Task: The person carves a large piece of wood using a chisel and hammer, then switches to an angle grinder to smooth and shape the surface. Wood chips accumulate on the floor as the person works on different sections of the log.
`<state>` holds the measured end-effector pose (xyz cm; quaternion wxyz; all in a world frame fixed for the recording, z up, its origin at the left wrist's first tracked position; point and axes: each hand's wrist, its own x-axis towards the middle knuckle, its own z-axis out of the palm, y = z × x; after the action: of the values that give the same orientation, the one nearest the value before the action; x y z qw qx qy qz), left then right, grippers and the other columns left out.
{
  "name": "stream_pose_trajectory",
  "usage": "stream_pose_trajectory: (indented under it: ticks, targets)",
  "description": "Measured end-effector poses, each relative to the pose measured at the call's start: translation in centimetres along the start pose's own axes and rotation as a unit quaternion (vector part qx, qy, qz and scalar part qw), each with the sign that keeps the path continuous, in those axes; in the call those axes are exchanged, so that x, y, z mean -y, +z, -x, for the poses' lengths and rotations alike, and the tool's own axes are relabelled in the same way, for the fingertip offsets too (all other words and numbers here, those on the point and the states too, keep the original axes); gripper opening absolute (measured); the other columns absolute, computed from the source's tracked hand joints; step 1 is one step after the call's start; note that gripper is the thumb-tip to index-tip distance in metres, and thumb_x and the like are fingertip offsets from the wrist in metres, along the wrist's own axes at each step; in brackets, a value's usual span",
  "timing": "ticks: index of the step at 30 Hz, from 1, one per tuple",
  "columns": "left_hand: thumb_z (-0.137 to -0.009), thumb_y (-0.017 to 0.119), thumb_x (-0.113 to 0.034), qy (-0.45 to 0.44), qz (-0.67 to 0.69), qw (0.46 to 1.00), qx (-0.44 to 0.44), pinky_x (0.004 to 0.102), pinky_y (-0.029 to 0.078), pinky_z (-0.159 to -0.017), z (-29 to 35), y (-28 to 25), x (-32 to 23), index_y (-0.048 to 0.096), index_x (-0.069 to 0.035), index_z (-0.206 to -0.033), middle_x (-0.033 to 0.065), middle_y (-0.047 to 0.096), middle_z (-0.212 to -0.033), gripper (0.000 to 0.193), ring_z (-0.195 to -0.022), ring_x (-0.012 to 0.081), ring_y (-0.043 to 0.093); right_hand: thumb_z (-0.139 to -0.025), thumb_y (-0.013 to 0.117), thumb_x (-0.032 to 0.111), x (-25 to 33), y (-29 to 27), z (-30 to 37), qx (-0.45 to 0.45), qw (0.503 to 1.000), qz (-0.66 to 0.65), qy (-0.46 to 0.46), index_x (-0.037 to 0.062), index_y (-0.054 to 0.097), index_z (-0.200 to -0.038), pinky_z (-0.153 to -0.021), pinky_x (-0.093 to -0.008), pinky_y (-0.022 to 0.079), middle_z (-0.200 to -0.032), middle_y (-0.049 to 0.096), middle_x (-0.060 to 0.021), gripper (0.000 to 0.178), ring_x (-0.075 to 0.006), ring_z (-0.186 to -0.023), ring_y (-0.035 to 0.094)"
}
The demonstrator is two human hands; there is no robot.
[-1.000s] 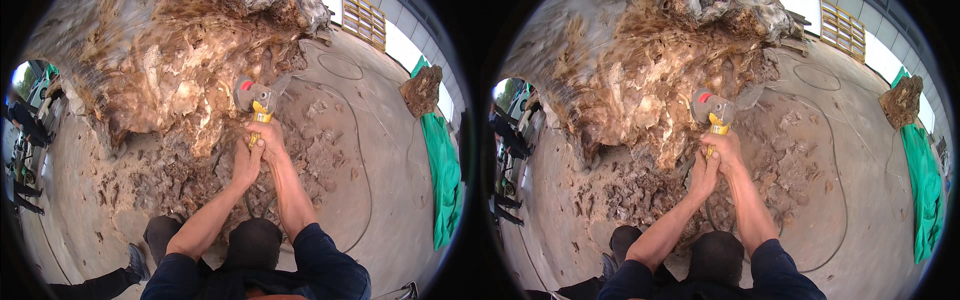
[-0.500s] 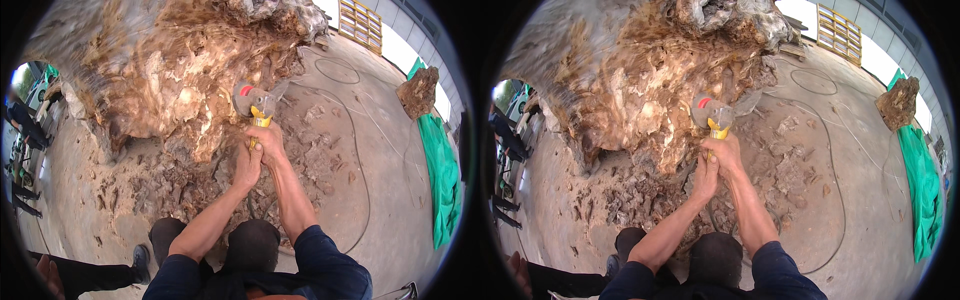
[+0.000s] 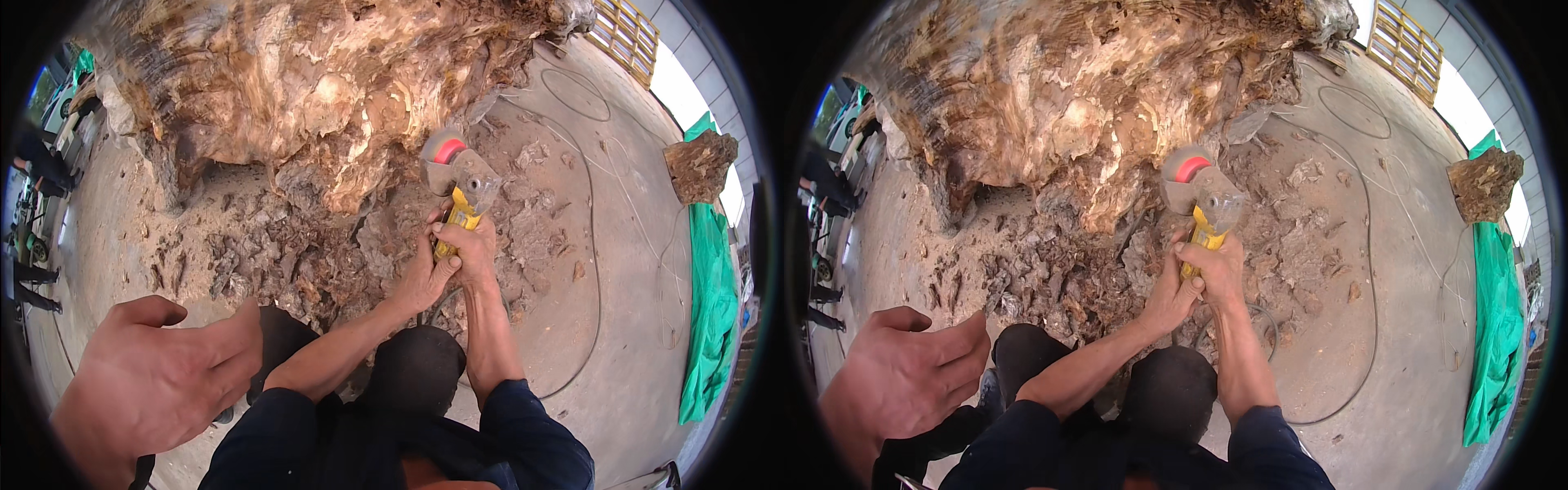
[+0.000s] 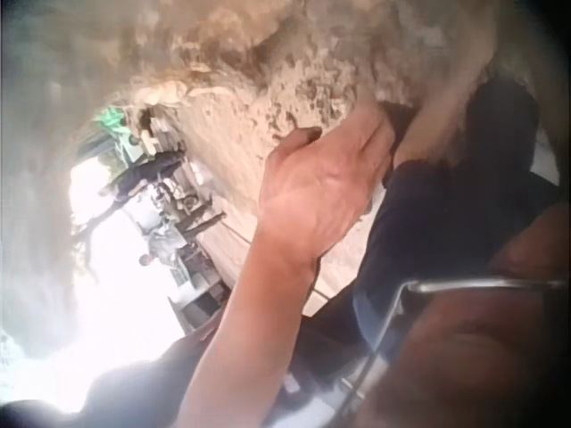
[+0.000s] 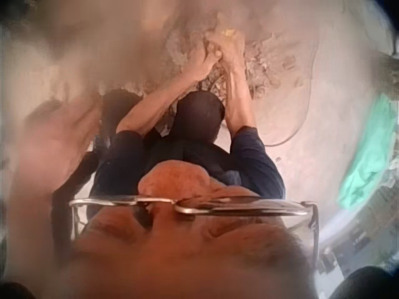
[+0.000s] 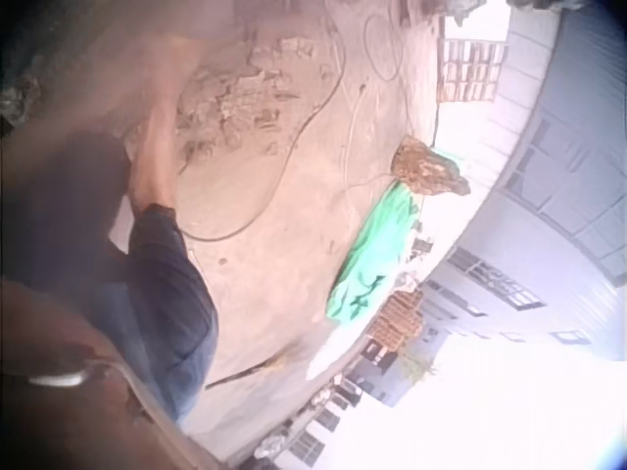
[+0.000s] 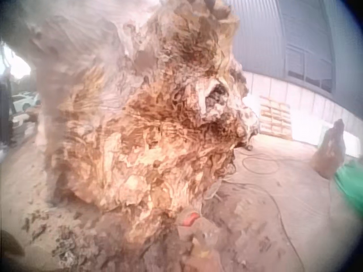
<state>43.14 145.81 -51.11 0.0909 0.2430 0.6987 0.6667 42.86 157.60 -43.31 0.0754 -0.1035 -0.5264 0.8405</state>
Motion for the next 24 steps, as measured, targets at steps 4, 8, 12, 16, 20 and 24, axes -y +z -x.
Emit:
stream_pose_trajectory:
  ticks: [4, 8, 12, 16, 20, 24]
  targets:
    - [-0.103, 0.058, -0.061, -0.097, 0.079, 0.990, 0.064, 0.0270, 0.050, -0.059, 1.0, 0.1, -1.5, 0.002, -0.003, -0.165, 0.0155, 0.058, -0.117, 0.102, -0.072, 0.0126, 0.061, -0.076, 0.069, -0.004, -0.5, -1.1, 0.7, 0.003, 1.000, -0.028, -0.007, -0.0039, 0.063, -0.115, -0.084, -0.0378, 0.060, -0.111, 0.072, -0.0208, 0.039, -0.0245, -0.090, 0.072]
    - [-0.102, 0.069, -0.041, -0.018, 0.064, 0.997, 0.034, 0.0375, 0.054, -0.082, 1.6, -0.3, -1.6, 0.022, 0.000, -0.159, 0.0148, 0.062, -0.114, 0.084, -0.101, 0.0205, 0.064, -0.077, 0.068, -0.006, -0.7, -0.6, 1.2, 0.001, 0.999, -0.049, 0.005, -0.0038, 0.063, -0.114, -0.087, -0.0385, 0.059, -0.119, 0.072, -0.0213, 0.038, -0.0258, -0.097, 0.073]
    - [-0.095, 0.068, -0.033, -0.238, 0.507, 0.826, 0.054, 0.0422, 0.051, -0.091, 2.9, -4.0, -3.3, 0.042, 0.001, -0.140, 0.0154, 0.062, -0.114, 0.062, -0.112, 0.0266, 0.061, -0.078, 0.069, -0.008, -1.8, 0.1, 1.8, -0.001, 0.996, -0.089, 0.029, -0.0032, 0.064, -0.113, -0.088, -0.0378, 0.058, -0.121, 0.072, -0.0199, 0.035, -0.0251, -0.101, 0.073]
    - [-0.093, 0.063, -0.029, -0.429, 0.828, 0.346, 0.106, 0.0438, 0.051, -0.085, 0.1, -5.3, -4.8, 0.055, 0.000, -0.118, 0.0149, 0.062, -0.104, 0.039, -0.102, 0.0289, 0.062, -0.079, 0.070, -0.008, -2.5, -0.6, 1.2, 0.012, 0.997, -0.070, 0.037, -0.0044, 0.066, -0.122, -0.089, -0.0359, 0.058, -0.121, 0.072, -0.0166, 0.043, -0.0216, -0.103, 0.071]
    - [-0.098, 0.060, -0.030, -0.468, 0.744, 0.465, 0.102, 0.0412, 0.053, -0.086, 3.2, -5.3, 0.5, 0.059, -0.004, -0.115, 0.0120, 0.065, -0.102, 0.031, -0.100, 0.0259, 0.065, -0.082, 0.077, -0.001, -2.0, 0.4, 1.6, 0.075, 0.996, 0.027, 0.029, -0.0036, 0.067, -0.128, -0.088, -0.0349, 0.058, -0.114, 0.073, -0.0108, 0.047, -0.0187, -0.101, 0.070]
    - [-0.098, 0.063, -0.044, -0.442, 0.668, 0.595, -0.062, 0.0365, 0.051, -0.101, 3.6, -4.6, -0.8, 0.061, -0.016, -0.125, 0.0056, 0.067, -0.116, 0.038, -0.115, 0.0212, 0.063, -0.082, 0.085, 0.005, -1.9, 0.5, 2.0, 0.110, 0.988, 0.111, 0.018, -0.0009, 0.067, -0.128, -0.093, -0.0341, 0.057, -0.114, 0.073, -0.0083, 0.050, -0.0162, -0.105, 0.068]
